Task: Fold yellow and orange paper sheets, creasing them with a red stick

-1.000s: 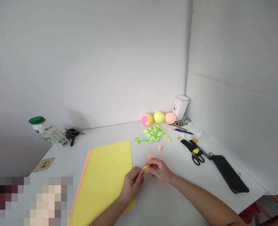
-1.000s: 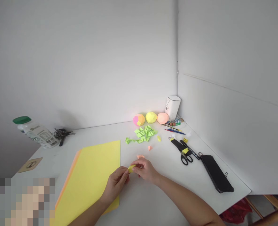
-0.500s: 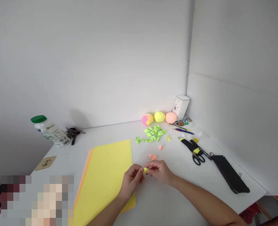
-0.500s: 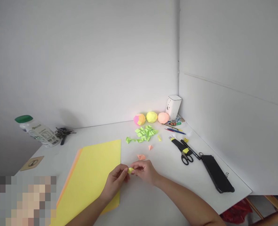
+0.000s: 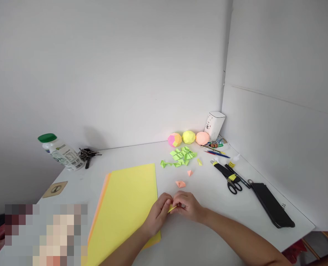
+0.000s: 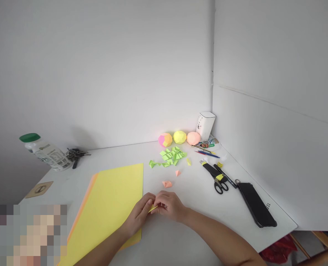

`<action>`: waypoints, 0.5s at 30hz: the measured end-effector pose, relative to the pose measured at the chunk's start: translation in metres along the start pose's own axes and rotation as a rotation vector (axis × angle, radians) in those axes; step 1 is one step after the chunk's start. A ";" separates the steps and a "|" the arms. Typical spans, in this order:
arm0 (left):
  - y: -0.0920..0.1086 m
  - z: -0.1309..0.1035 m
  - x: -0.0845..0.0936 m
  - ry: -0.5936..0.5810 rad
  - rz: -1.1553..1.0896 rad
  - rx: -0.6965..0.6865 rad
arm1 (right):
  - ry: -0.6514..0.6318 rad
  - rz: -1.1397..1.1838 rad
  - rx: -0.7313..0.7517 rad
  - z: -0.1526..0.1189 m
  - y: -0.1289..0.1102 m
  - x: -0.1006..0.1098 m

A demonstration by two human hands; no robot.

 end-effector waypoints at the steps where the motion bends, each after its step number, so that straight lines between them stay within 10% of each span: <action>1: -0.001 -0.001 0.000 0.017 0.001 -0.007 | 0.012 0.006 -0.010 0.000 0.000 0.000; 10: -0.013 -0.008 -0.001 0.098 0.093 -0.020 | -0.032 -0.023 -0.111 0.002 0.000 0.004; 15: -0.016 -0.007 -0.001 0.151 0.085 0.102 | 0.005 -0.212 -0.147 0.021 0.005 0.047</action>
Point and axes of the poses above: each hand's wrist, its own z-axis towards the middle knuckle, its own x-axis out of the back of the hand, y = z × x, the point moved 1 cm from there along z, towards the middle knuckle, and after that the axes turned 9 degrees about -x, right-handed, at the moved point
